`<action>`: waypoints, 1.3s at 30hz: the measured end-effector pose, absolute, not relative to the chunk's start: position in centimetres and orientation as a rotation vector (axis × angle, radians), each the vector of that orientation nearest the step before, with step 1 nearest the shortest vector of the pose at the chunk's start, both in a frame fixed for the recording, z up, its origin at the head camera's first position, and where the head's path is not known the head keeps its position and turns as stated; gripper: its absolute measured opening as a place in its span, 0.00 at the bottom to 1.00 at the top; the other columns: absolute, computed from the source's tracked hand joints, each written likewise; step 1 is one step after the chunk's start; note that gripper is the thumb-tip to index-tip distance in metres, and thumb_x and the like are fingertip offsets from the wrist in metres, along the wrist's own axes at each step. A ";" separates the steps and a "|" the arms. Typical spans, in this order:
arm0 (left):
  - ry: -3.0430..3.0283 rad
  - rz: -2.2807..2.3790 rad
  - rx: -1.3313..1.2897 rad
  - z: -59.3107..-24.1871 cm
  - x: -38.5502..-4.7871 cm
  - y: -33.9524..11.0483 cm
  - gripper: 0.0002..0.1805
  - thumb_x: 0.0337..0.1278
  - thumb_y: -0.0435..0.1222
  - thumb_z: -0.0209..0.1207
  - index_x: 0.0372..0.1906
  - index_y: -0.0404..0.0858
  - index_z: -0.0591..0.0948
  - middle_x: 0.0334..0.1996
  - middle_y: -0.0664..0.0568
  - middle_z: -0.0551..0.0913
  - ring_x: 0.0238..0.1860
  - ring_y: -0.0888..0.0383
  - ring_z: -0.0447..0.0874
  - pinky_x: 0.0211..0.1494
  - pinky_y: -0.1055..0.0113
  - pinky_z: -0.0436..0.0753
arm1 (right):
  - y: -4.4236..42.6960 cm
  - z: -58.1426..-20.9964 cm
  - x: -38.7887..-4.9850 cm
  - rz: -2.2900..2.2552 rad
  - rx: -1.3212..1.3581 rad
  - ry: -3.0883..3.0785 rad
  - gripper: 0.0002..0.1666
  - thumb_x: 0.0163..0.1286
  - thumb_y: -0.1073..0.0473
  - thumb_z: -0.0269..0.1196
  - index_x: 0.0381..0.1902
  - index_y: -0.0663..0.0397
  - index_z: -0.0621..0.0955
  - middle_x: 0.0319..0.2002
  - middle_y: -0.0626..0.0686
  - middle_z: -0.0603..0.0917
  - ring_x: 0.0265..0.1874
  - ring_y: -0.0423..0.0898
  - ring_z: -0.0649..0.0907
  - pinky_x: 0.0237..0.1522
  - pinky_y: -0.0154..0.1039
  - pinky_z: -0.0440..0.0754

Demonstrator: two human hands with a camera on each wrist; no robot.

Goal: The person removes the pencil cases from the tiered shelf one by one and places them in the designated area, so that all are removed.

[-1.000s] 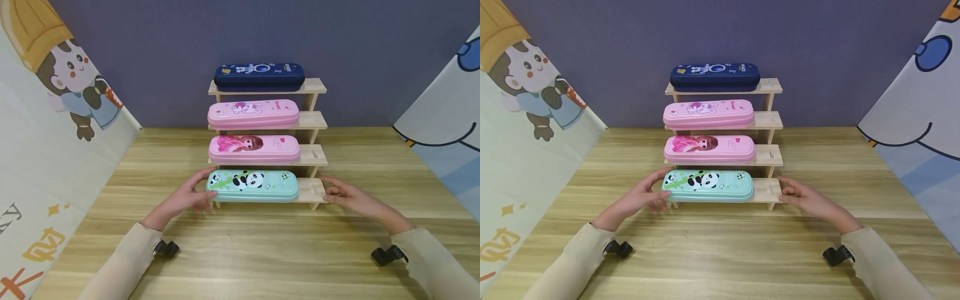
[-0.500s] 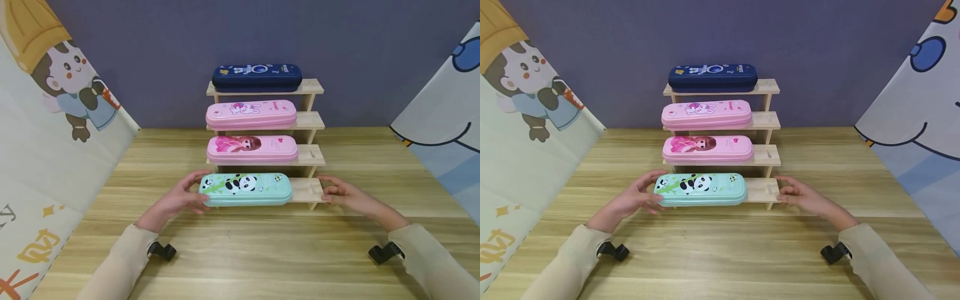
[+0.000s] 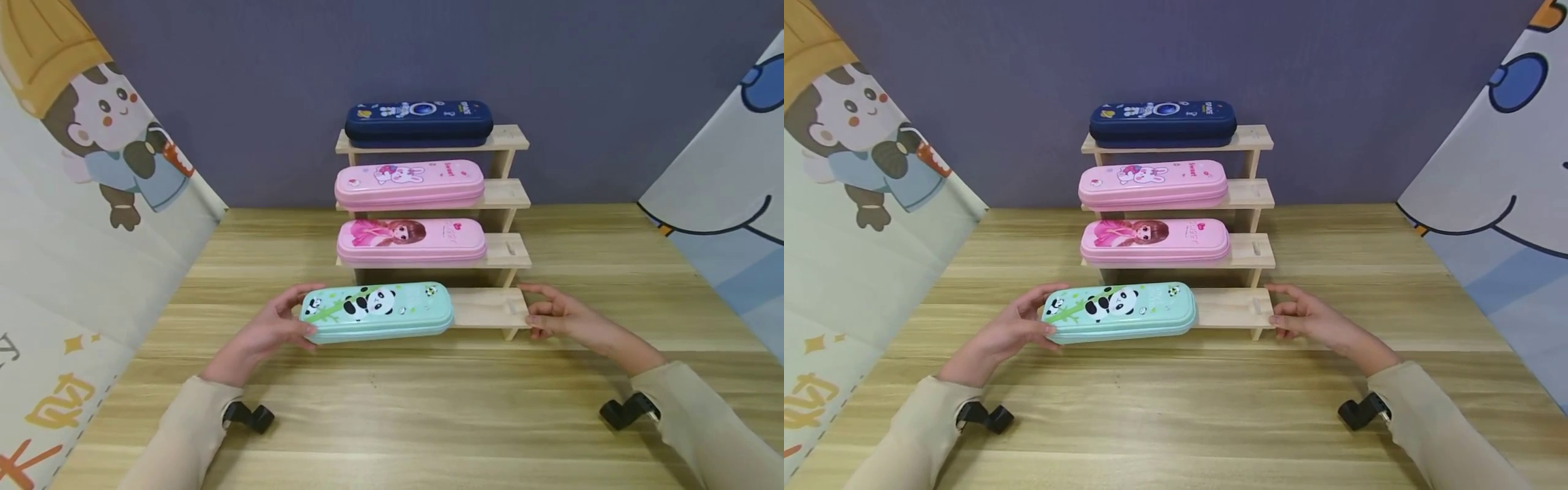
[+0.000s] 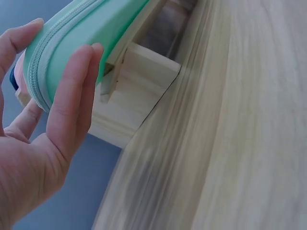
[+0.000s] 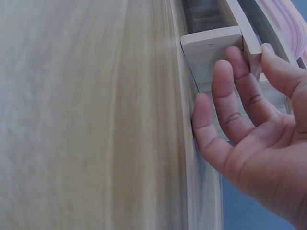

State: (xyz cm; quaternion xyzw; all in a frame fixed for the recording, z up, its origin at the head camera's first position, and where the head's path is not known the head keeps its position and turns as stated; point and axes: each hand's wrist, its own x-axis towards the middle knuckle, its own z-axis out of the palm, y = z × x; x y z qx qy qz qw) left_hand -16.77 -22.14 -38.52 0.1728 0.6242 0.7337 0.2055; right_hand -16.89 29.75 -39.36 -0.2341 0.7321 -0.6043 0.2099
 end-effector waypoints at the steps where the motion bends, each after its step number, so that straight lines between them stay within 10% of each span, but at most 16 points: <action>1: 1.738 2.048 0.497 -38.5 -16.7 -22.4 0.37 0.47 0.16 0.60 0.62 0.48 0.77 0.56 0.43 0.66 0.34 0.51 0.85 0.33 0.55 0.90 | 29.8 -39.4 -16.9 -1.681 -0.649 2.033 0.34 0.76 0.69 0.54 0.74 0.43 0.59 0.40 0.51 0.84 0.33 0.48 0.85 0.37 0.42 0.88; 39: 1.730 2.132 0.914 -38.3 -15.2 -36.1 0.45 0.44 0.05 0.45 0.71 0.36 0.68 0.57 0.49 0.77 0.45 0.54 0.84 0.32 0.52 0.89 | 30.0 -39.8 -17.2 -1.682 -0.586 2.001 0.34 0.76 0.67 0.55 0.74 0.41 0.59 0.41 0.51 0.85 0.34 0.48 0.85 0.39 0.42 0.88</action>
